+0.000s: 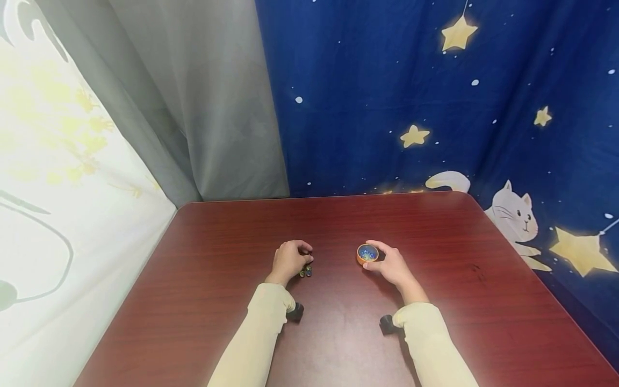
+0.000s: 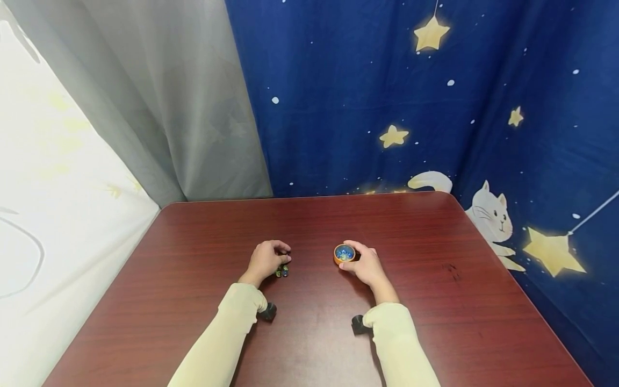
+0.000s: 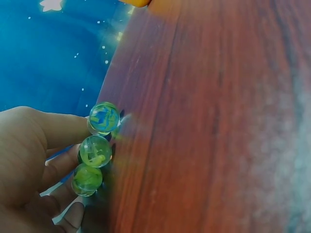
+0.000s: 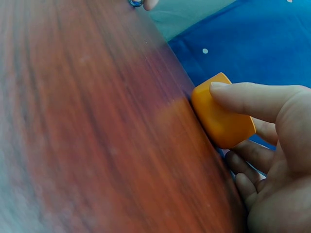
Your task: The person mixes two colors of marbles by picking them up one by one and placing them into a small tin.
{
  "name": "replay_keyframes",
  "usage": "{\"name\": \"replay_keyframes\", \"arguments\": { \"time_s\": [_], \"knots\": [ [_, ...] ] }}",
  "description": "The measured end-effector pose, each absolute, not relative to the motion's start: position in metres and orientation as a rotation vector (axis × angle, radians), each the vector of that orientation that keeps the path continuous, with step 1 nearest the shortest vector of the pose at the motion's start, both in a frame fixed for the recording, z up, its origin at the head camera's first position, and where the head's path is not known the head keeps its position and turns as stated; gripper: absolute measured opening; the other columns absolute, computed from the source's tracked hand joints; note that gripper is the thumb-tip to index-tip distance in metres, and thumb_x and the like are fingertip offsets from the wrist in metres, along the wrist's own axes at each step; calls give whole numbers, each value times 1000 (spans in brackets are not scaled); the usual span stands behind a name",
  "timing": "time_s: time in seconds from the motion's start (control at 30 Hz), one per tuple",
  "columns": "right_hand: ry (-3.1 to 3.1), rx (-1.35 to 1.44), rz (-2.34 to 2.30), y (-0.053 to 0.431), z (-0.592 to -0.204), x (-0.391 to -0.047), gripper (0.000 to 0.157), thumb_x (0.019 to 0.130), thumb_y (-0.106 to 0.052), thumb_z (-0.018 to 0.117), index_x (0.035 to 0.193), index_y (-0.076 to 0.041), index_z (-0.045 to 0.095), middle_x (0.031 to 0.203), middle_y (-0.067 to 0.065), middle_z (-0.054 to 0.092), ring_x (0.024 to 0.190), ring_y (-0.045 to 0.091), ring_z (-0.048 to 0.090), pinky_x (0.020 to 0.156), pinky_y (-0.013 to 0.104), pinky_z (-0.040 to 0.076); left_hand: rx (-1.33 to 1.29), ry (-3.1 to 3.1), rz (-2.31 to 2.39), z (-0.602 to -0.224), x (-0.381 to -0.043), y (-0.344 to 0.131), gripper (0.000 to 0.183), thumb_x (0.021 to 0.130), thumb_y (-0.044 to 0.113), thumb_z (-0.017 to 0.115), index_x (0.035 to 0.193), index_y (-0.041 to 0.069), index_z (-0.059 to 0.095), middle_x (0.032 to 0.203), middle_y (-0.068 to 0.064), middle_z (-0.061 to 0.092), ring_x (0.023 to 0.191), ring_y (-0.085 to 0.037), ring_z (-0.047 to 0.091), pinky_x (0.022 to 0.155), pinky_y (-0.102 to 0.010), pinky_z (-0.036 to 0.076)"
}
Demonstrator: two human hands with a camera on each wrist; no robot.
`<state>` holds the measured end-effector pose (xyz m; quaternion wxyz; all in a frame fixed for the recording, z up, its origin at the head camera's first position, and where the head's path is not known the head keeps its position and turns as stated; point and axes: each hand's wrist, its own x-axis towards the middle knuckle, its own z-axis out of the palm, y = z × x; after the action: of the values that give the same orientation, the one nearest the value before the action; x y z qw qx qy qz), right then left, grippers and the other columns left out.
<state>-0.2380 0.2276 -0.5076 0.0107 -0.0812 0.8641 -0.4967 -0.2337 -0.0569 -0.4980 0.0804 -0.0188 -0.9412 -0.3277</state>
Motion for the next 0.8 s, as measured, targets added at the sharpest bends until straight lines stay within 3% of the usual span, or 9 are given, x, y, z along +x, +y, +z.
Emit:
{"name": "replay_keyframes", "arguments": {
  "time_s": [0.8],
  "knots": [
    [2692, -274, -1539, 231, -511, -237, 63, 73, -7, 81, 132, -11, 59, 120, 14, 64, 116, 34, 51, 100, 55, 32, -36, -2734, -1104, -500, -225, -56, 13, 78, 14, 82, 88, 18, 74, 78, 9, 67, 71, -9, 61, 75, -36, 47]
  ]
}}
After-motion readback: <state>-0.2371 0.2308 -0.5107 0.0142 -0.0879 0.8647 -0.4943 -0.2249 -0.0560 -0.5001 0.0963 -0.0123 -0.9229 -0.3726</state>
